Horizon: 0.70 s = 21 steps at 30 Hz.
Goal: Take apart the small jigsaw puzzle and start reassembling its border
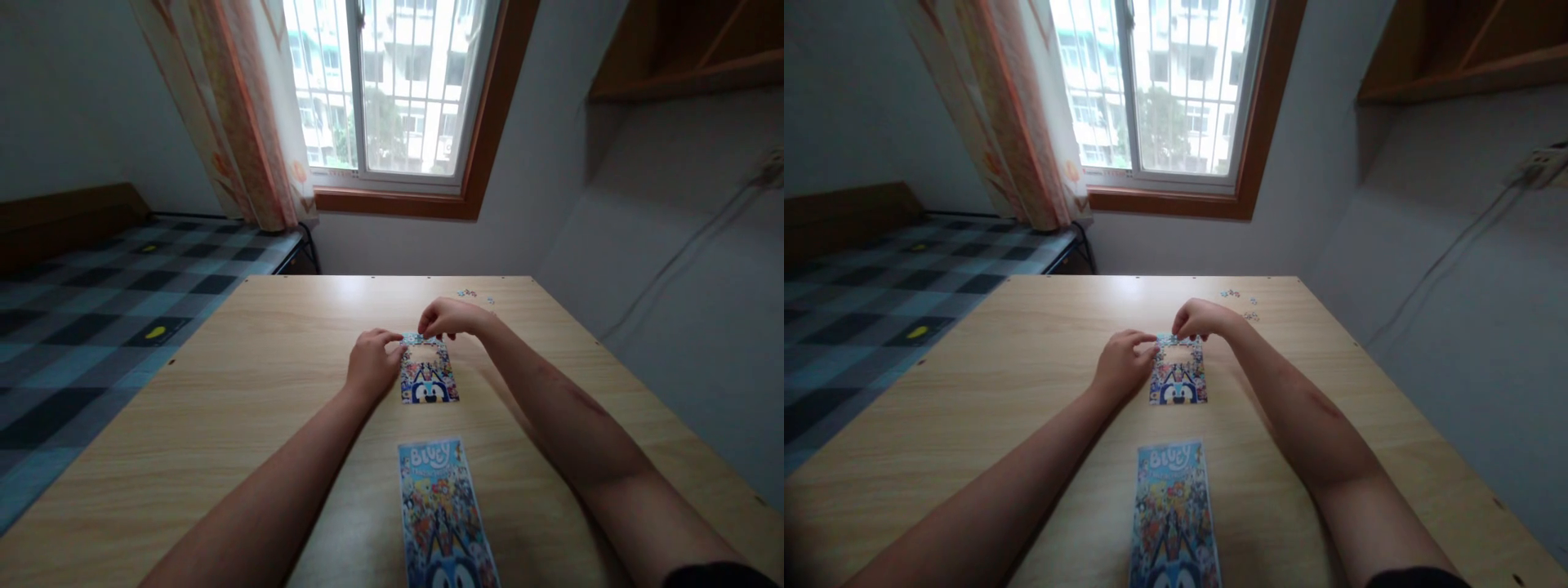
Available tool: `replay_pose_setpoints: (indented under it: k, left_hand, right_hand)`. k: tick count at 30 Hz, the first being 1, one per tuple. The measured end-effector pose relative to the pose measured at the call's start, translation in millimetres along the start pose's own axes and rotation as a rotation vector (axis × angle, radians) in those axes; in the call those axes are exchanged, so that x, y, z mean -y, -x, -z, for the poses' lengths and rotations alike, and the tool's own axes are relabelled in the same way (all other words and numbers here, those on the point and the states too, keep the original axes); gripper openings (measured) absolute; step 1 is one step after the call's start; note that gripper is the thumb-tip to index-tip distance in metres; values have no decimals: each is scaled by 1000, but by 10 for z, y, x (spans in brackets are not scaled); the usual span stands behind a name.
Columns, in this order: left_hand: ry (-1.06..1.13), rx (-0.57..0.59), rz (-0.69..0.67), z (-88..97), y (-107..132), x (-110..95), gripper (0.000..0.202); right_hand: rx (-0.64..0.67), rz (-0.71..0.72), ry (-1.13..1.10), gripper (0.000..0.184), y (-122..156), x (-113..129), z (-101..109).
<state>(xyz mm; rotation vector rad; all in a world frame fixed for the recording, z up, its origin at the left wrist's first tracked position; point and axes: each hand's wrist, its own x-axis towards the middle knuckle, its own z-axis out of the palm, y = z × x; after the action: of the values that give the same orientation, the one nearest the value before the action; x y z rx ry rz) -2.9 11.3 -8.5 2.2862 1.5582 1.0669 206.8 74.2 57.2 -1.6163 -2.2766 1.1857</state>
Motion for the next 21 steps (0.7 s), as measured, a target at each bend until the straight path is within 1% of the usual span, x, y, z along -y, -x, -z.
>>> replay_pose_setpoints:
  k: [4, 8, 11, 16, 21]
  left_hand:
    - [-132, 106, -3, -1, 14, -26, 18]
    - [-205, 157, -7, 31, 25, -75, 20]
    - [-229, 170, -4, 34, 22, -80, 20]
    - [-234, 156, 9, 9, 25, -60, 22]
    - [-233, 152, 15, 16, 33, -76, 22]
  right_hand:
    - [-19, 21, 65, 23, -57, -1, -77]
    - [-53, 71, 89, 23, -74, 36, -148]
    - [-51, 113, 107, 24, -112, 31, -196]
    - [-67, 71, 176, 31, -180, 13, -251]
    - [-93, 62, 250, 30, -162, 66, -277]
